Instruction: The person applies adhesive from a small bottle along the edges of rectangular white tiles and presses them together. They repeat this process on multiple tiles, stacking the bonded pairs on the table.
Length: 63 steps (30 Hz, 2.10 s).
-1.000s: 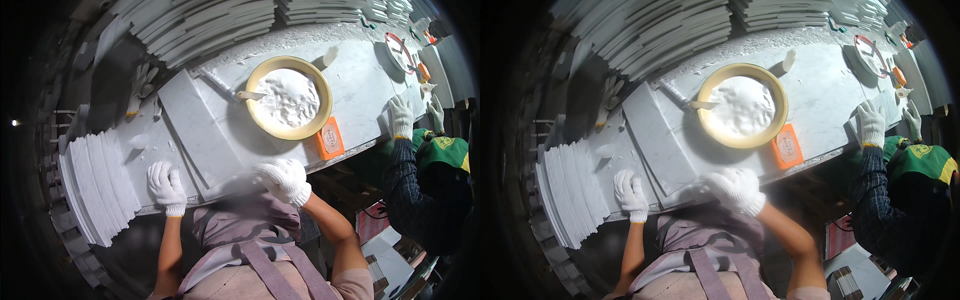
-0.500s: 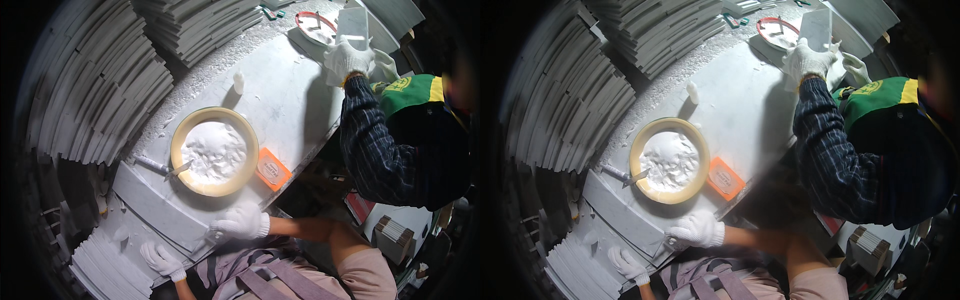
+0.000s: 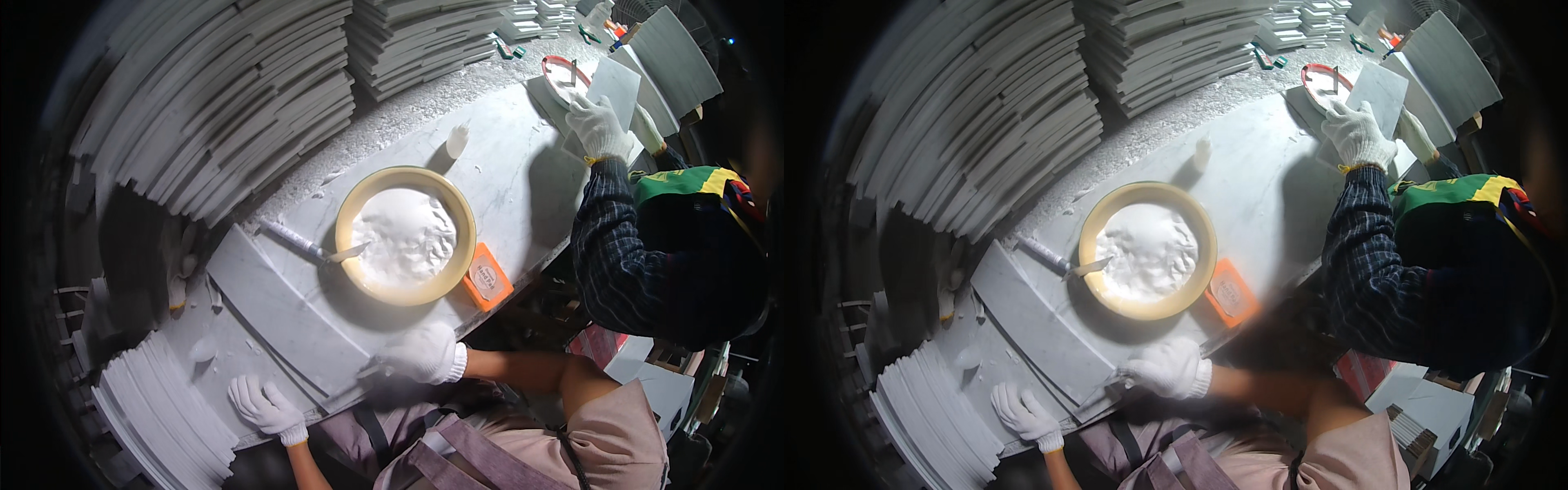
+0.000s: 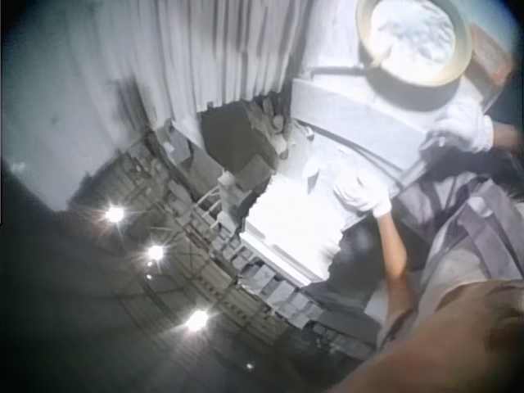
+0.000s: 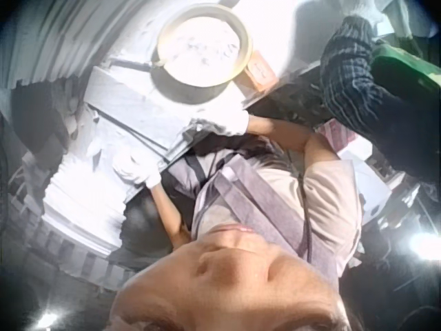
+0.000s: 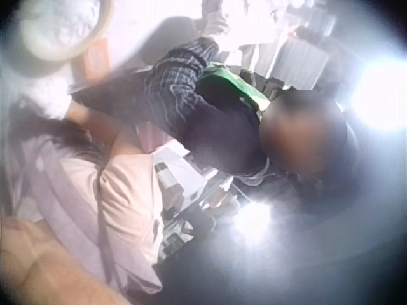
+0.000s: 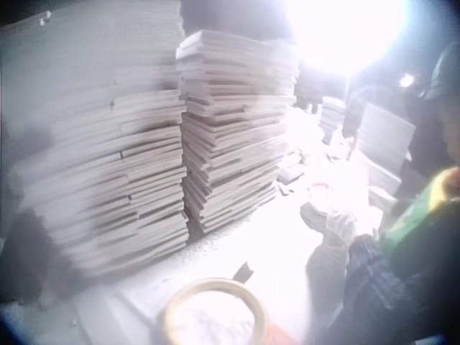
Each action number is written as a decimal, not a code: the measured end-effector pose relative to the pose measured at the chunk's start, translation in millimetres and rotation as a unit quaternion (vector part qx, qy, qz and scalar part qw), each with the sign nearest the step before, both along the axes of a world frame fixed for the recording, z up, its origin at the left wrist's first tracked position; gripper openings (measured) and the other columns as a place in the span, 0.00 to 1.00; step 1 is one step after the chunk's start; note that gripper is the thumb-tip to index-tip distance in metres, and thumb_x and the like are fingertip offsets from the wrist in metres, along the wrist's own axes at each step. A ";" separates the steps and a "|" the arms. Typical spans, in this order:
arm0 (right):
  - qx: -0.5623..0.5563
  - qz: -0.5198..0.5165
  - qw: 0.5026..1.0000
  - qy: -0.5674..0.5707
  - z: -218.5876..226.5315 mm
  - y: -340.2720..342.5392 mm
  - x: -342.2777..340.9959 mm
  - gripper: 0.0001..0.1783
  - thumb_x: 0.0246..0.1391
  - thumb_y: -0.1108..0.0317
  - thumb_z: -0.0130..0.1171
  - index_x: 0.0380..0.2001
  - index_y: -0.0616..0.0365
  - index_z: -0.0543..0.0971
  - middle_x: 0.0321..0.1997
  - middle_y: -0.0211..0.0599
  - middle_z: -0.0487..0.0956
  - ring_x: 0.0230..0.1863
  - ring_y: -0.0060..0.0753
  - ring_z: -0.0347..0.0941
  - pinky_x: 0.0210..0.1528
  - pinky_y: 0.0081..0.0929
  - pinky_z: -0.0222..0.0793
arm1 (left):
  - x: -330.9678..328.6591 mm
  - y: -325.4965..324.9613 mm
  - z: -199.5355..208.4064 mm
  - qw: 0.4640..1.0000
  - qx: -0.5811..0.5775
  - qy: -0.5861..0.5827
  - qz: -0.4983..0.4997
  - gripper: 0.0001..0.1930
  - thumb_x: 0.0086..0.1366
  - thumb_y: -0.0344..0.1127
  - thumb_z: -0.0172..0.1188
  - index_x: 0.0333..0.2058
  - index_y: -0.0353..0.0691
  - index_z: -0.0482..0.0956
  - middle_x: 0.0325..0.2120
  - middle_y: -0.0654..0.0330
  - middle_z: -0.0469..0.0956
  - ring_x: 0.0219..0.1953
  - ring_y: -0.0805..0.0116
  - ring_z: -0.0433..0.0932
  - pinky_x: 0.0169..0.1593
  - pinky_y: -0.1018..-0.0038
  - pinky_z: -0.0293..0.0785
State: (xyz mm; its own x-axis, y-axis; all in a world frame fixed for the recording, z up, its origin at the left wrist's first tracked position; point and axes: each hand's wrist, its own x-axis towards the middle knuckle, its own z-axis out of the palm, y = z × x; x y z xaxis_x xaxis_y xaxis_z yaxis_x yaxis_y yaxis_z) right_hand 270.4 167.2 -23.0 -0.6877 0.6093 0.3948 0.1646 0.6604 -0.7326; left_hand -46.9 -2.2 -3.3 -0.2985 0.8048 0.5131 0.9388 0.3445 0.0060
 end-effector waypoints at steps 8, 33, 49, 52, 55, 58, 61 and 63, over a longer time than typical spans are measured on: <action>-0.001 -0.057 0.997 -0.053 14.8 -4.0 -3.1 0.15 0.47 0.65 0.70 0.41 0.46 0.84 0.31 0.30 0.84 0.30 0.39 0.83 0.27 0.36 0.76 | -2.6 -8.1 -3.6 0.999 0.036 -0.034 -0.012 0.16 0.72 0.38 0.59 0.51 0.33 0.80 0.53 0.48 0.79 0.60 0.44 0.75 0.67 0.46 0.67; 0.111 -0.207 0.967 -0.104 11.3 -18.8 -20.1 0.10 0.59 0.62 0.63 0.43 0.48 0.84 0.38 0.36 0.83 0.35 0.43 0.83 0.36 0.39 0.79 | -7.7 -23.1 -14.3 0.991 0.109 -0.068 -0.050 0.15 0.69 0.35 0.65 0.51 0.38 0.81 0.54 0.54 0.78 0.60 0.49 0.75 0.65 0.52 0.71; 0.066 -0.157 0.985 -0.028 16.8 -15.4 -4.9 0.12 0.60 0.63 0.61 0.46 0.49 0.81 0.36 0.36 0.82 0.33 0.43 0.82 0.32 0.39 0.77 | -15.7 -20.7 -32.0 0.997 0.052 -0.049 0.008 0.13 0.69 0.38 0.64 0.49 0.40 0.83 0.52 0.54 0.81 0.59 0.50 0.76 0.66 0.52 0.68; 0.078 -0.160 0.984 0.015 16.1 -13.1 -3.4 0.11 0.57 0.64 0.64 0.44 0.48 0.82 0.34 0.32 0.82 0.31 0.39 0.82 0.30 0.36 0.77 | -17.9 -20.2 -33.2 0.998 0.034 -0.047 0.008 0.13 0.71 0.39 0.61 0.49 0.39 0.83 0.53 0.53 0.81 0.59 0.49 0.76 0.65 0.52 0.68; 0.086 -0.157 0.983 0.041 14.8 -9.5 -2.4 0.10 0.54 0.67 0.66 0.41 0.49 0.83 0.33 0.30 0.84 0.29 0.36 0.83 0.29 0.33 0.77 | -17.6 -20.4 -31.6 0.998 0.031 -0.056 -0.001 0.13 0.71 0.38 0.60 0.49 0.38 0.82 0.53 0.51 0.81 0.59 0.49 0.76 0.64 0.51 0.68; 0.060 -0.136 0.987 0.055 12.2 -6.7 -1.9 0.10 0.55 0.68 0.66 0.41 0.49 0.82 0.33 0.29 0.85 0.30 0.35 0.83 0.29 0.32 0.77 | -15.9 -21.4 -28.6 0.998 0.015 -0.067 0.008 0.13 0.71 0.37 0.59 0.49 0.37 0.82 0.52 0.50 0.81 0.58 0.48 0.77 0.64 0.52 0.69; 0.037 -0.125 0.988 0.079 10.6 -5.8 -1.8 0.07 0.58 0.65 0.63 0.41 0.47 0.80 0.32 0.29 0.81 0.29 0.36 0.80 0.28 0.34 0.75 | -13.5 -21.3 -26.3 0.998 0.002 -0.066 0.012 0.13 0.72 0.36 0.59 0.49 0.36 0.82 0.53 0.50 0.81 0.58 0.47 0.77 0.64 0.52 0.69; 0.039 -0.126 0.988 0.074 10.4 -6.1 -1.5 0.08 0.58 0.66 0.63 0.41 0.48 0.79 0.32 0.29 0.81 0.29 0.36 0.81 0.27 0.34 0.75 | -12.5 -21.5 -25.4 0.998 -0.003 -0.060 0.030 0.13 0.72 0.36 0.59 0.49 0.36 0.82 0.53 0.49 0.81 0.58 0.47 0.77 0.64 0.52 0.69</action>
